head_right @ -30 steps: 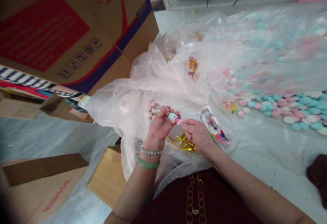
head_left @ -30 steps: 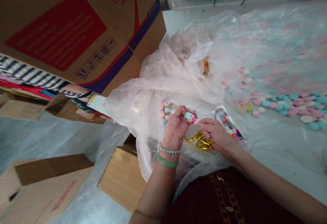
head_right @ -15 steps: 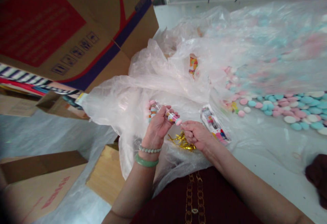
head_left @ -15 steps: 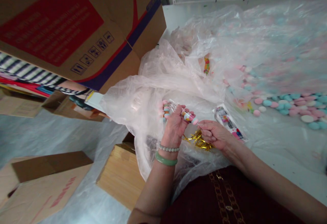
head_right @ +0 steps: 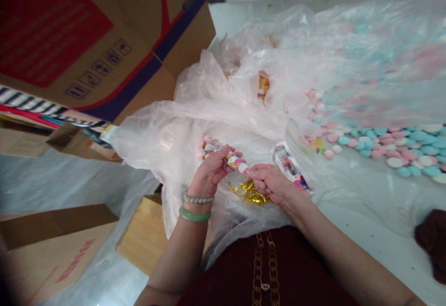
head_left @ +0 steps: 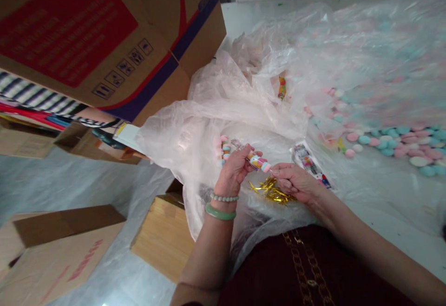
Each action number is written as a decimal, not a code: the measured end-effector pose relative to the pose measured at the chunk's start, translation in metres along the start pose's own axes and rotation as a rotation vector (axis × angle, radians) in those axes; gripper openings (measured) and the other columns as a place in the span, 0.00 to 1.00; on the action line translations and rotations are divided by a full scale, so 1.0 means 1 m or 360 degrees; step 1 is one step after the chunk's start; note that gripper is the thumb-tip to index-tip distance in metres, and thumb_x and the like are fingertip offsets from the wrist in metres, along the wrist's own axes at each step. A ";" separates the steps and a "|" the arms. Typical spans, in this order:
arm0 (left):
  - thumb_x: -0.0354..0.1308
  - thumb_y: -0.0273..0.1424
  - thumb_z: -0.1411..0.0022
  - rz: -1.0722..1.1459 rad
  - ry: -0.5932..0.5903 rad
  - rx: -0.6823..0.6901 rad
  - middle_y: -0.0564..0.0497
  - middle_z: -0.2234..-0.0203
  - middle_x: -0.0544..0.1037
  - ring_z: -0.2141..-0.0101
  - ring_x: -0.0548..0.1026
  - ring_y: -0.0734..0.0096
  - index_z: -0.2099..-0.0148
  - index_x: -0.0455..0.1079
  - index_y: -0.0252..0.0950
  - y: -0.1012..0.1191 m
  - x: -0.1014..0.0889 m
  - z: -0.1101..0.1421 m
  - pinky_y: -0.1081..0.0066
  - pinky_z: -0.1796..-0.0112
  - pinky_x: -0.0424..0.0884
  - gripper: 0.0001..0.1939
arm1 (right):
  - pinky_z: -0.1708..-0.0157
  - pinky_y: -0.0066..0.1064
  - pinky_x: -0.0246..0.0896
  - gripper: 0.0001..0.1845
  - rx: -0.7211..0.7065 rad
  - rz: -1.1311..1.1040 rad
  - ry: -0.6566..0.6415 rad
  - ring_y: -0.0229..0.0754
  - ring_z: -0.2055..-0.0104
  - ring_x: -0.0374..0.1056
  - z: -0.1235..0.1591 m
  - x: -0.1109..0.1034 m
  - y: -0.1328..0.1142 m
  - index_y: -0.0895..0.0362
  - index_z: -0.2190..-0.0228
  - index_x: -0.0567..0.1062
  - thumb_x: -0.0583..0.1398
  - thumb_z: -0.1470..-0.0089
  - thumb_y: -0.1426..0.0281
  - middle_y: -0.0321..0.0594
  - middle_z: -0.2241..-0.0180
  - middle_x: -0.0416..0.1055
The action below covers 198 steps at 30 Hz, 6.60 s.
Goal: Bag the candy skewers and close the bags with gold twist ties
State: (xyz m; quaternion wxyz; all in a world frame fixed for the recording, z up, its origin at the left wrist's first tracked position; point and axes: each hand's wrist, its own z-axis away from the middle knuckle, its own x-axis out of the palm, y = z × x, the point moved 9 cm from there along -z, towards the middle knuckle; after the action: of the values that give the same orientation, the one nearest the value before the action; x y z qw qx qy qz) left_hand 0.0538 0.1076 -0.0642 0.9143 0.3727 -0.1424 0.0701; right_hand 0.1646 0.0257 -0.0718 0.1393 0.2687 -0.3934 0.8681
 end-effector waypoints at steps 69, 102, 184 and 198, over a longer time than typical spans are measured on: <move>0.45 0.50 0.34 0.0935 -0.0345 0.0056 0.50 0.77 0.70 0.75 0.71 0.70 0.61 0.70 0.30 0.010 0.029 0.017 0.66 0.69 0.71 0.27 | 0.78 0.27 0.46 0.11 -0.0493 0.1051 0.0551 0.34 0.80 0.51 0.026 0.014 -0.034 0.56 0.79 0.71 0.57 0.52 0.62 0.28 0.84 0.56; 0.66 0.35 0.51 0.0104 -0.0370 0.0265 0.60 0.86 0.63 0.85 0.58 0.84 0.73 0.61 0.35 -0.022 0.053 0.041 0.77 0.82 0.52 0.15 | 0.72 0.31 0.51 0.15 -0.1143 0.2164 0.1043 0.42 0.73 0.66 0.051 0.017 -0.056 0.55 0.72 0.73 0.49 0.40 0.69 0.39 0.76 0.70; 0.60 0.40 0.48 -0.0062 -0.0050 0.0354 0.62 0.88 0.57 0.88 0.49 0.85 0.73 0.64 0.35 -0.033 0.006 0.061 0.75 0.84 0.40 0.14 | 0.66 0.28 0.56 0.09 -0.1098 0.2087 0.1052 0.39 0.67 0.68 0.074 -0.026 -0.068 0.53 0.69 0.77 0.55 0.44 0.71 0.34 0.71 0.75; 0.59 0.42 0.46 -0.0095 -0.0305 0.0405 0.60 0.88 0.57 0.87 0.51 0.84 0.78 0.58 0.36 -0.056 0.051 0.066 0.75 0.83 0.44 0.19 | 0.65 0.36 0.52 0.13 -0.1754 0.2804 0.0909 0.45 0.66 0.62 0.082 0.053 -0.059 0.57 0.72 0.75 0.53 0.39 0.74 0.43 0.72 0.70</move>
State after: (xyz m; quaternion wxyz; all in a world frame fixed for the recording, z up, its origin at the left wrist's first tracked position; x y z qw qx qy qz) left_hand 0.1014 0.0224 -0.0401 0.8436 0.4945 -0.2079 0.0243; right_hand 0.1773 0.0034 0.0394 -0.3464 -0.4215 -0.7383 0.3967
